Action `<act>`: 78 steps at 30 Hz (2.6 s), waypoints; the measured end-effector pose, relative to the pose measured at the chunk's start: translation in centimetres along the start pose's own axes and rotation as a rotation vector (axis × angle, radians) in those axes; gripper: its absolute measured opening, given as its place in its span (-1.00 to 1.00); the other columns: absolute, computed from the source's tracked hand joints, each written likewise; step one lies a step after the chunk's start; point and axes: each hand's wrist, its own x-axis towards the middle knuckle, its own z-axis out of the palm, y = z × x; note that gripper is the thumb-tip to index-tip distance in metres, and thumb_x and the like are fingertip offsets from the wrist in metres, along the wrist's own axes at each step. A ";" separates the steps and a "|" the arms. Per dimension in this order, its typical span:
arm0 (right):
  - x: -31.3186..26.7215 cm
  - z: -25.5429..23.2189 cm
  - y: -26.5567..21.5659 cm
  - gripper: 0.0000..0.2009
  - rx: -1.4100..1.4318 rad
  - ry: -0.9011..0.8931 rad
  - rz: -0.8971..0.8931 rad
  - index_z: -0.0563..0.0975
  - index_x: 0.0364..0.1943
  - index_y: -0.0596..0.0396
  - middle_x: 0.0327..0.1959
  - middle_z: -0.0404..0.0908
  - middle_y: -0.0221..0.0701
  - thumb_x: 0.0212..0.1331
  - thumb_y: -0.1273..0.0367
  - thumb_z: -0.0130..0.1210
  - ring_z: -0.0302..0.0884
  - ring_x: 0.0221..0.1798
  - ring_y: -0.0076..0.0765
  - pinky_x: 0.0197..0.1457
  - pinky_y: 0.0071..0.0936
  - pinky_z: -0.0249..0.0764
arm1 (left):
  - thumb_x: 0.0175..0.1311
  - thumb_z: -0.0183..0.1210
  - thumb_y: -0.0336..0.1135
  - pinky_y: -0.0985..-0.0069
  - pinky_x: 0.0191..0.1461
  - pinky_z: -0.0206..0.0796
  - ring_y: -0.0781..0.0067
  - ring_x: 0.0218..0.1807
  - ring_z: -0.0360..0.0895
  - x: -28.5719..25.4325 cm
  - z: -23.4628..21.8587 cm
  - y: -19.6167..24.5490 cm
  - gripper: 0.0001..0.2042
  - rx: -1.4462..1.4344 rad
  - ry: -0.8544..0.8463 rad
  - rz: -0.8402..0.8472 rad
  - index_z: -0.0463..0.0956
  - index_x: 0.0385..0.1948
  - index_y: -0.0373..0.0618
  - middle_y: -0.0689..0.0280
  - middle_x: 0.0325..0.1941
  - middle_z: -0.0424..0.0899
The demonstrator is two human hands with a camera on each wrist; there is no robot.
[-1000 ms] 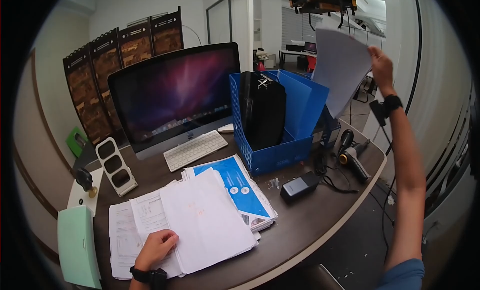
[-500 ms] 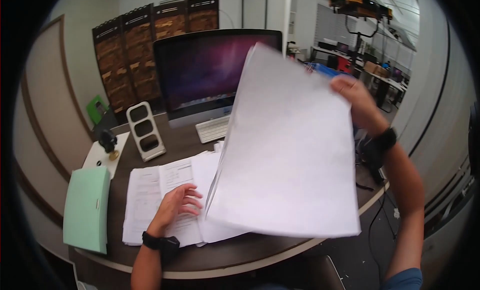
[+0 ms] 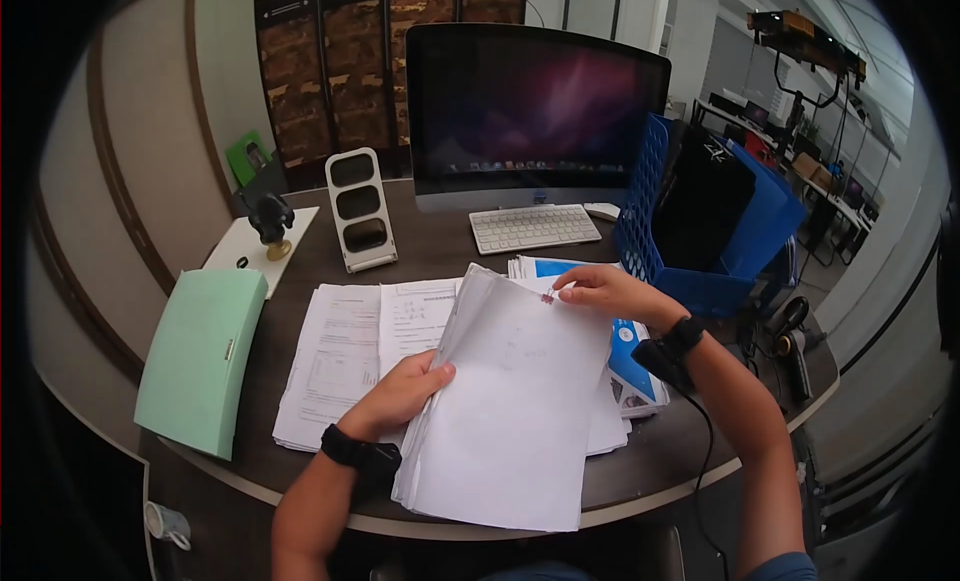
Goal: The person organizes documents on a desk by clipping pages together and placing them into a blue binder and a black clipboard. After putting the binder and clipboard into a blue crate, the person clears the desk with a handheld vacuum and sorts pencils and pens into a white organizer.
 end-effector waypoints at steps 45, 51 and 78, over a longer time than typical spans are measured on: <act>-3.8 8.7 4.1 -0.70 0.439 0.306 0.056 0.49 -0.45 0.20 -0.57 0.39 -0.62 0.38 0.27 -0.03 0.21 -0.49 -0.71 -0.44 -0.61 0.21 | 0.52 -0.24 -0.07 0.44 0.10 0.43 0.36 0.03 0.56 1.0 -1.8 -0.6 -0.52 -0.342 0.369 0.124 0.29 0.18 -0.36 0.10 0.08 0.53; -3.4 7.4 6.8 -0.78 0.277 0.474 -0.003 0.49 -0.34 0.24 -0.54 0.42 -0.54 0.34 0.34 -0.03 0.28 -0.45 -0.65 -0.40 -0.56 0.25 | 0.51 -0.18 -0.09 0.47 0.03 0.44 0.39 -0.05 0.59 0.8 -4.6 -0.6 -0.54 -0.145 0.428 0.136 0.39 0.08 -0.40 0.11 -0.01 0.59; -4.2 5.1 6.8 -0.82 0.167 0.601 -0.005 0.52 -0.27 0.21 -0.56 0.47 -0.44 0.23 0.34 0.12 0.33 -0.49 -0.59 -0.42 -0.53 0.29 | 0.41 -0.07 -0.18 0.53 -0.58 0.28 0.56 -0.65 0.42 -1.9 -15.5 -0.9 -0.68 0.645 0.556 -0.198 0.55 -0.37 -0.24 0.36 -0.64 0.50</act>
